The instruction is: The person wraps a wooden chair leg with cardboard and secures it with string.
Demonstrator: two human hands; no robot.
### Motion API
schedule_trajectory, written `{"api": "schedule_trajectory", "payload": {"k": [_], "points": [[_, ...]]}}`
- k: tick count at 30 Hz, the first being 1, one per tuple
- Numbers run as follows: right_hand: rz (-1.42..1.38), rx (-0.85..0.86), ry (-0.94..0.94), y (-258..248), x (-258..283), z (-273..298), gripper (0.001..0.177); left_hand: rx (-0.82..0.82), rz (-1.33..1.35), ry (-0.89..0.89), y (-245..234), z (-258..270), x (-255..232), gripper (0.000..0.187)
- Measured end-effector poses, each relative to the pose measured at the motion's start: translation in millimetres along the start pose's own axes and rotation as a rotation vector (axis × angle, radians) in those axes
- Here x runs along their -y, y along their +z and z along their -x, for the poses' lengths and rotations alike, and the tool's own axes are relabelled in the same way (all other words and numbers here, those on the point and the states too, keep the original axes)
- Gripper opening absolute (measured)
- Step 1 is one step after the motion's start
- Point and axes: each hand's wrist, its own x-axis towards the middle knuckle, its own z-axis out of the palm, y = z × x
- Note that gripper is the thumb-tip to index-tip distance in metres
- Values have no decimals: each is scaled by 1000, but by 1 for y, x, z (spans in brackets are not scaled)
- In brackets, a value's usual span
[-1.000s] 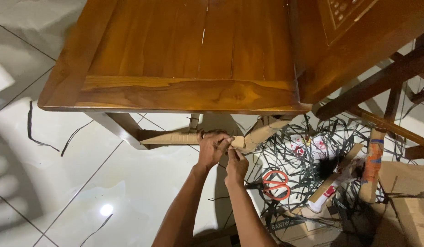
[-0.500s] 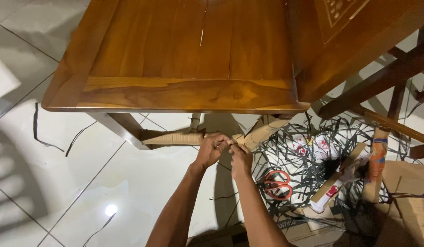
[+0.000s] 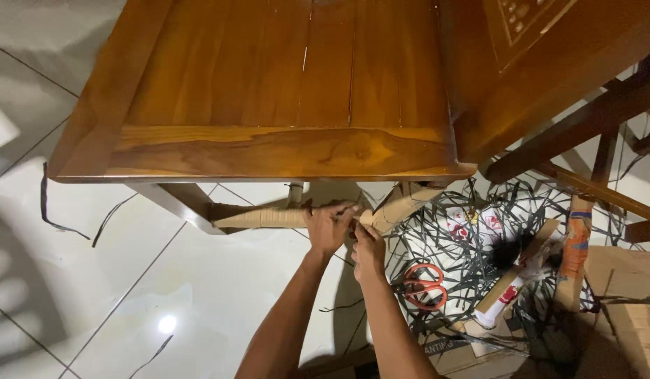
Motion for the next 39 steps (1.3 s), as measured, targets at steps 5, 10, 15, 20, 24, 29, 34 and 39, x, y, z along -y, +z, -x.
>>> {"api": "schedule_trajectory", "payload": {"k": [5,10,15,20,24,29,34,39], "points": [[-43,61,7,-10,0,-7,5,-5,-293,-161,-23,2,-70,55],[-99,49,59,-12,-11,-17,8,-13,-342,-210,-20,-5,-69,57],[-3,48,39,-12,-10,-11,16,-130,-409,-206,17,-22,-2,64],[28,-20,10,-15,-7,6,15,27,-593,-261,18,-23,-7,50],[-189,23,31,-6,15,28,14,-24,-457,-261,3,-15,-28,60],[89,-21,-35,-9,-5,1,39,7,-132,-19,5,4,-12,39],[285,-51,-159,-13,-24,-23,31,31,-66,199,-22,15,-22,14],[328,-132,-366,-12,1,32,19,49,-62,199,-13,13,-11,16]]}}
